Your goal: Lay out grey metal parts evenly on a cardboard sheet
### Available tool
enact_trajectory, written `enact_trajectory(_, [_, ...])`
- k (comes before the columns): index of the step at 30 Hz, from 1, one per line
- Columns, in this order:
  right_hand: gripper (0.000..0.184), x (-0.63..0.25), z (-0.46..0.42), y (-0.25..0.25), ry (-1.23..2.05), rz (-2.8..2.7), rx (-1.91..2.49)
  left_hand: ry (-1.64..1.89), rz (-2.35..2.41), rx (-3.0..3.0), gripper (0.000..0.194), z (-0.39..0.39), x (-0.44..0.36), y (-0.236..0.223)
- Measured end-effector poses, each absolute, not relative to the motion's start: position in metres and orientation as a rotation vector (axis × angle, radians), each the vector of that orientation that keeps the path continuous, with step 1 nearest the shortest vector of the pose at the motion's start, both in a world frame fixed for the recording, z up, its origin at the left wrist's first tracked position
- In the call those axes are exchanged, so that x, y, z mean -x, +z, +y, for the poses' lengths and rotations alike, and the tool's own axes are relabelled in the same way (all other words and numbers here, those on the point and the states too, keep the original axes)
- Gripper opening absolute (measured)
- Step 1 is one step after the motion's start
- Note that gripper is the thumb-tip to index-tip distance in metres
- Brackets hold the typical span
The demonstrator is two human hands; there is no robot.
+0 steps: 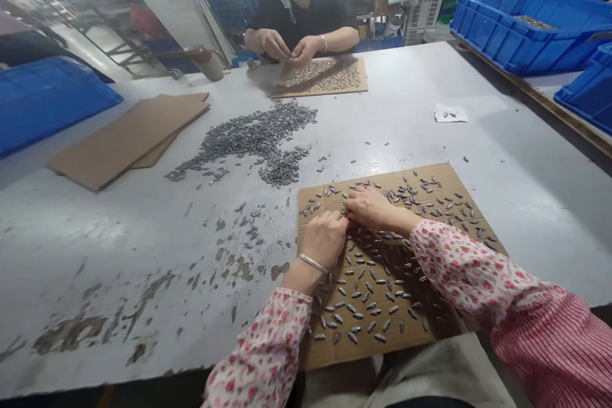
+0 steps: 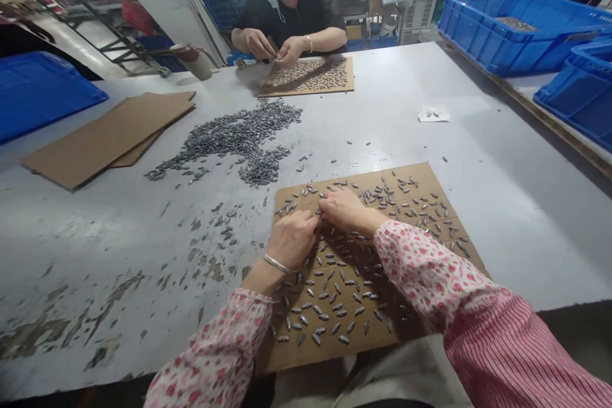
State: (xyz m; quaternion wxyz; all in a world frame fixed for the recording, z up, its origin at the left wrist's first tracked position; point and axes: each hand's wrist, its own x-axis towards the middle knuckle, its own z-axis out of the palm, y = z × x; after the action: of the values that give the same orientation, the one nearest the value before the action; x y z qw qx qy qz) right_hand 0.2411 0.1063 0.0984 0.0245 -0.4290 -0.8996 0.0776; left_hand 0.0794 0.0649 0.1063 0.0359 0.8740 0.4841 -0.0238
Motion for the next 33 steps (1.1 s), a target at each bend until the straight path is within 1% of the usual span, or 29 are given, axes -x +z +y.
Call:
enact_trajectory(4, [0.016,-0.239,0.104,0.105,0.280,-2.820,1.329,0.044,1.465,-2.556,0.023,0.064,-0.061,0.099])
enact_trajectory(8, [0.015,-0.239,0.102,0.112,0.326,-2.831,1.328,0.182,1.575,-2.359,0.022,0.066,-0.035,0.104])
enact_trajectory(13, [0.018,-0.238,0.103,0.106,0.298,-2.881,1.262,0.102,1.580,-2.254,0.022,0.061,-0.026,0.118])
enact_trajectory(19, [0.020,-0.234,0.103,0.097,0.223,-2.840,1.299,0.096,1.566,-2.244,0.020,0.055,-0.032,0.116])
enact_trajectory(24, [0.021,-0.235,0.100,0.102,0.287,-2.747,1.369,0.035,1.574,-2.260,0.020,0.052,-0.038,0.117])
enact_trajectory(28, [0.015,-0.234,0.095,0.101,0.401,-2.772,1.272,-0.041,1.604,-2.330,0.020,0.049,-0.045,0.116])
enact_trajectory(33, [0.014,-0.227,0.088,0.099,0.369,-2.837,1.244,-0.015,1.604,-2.399,0.020,0.049,-0.050,0.107])
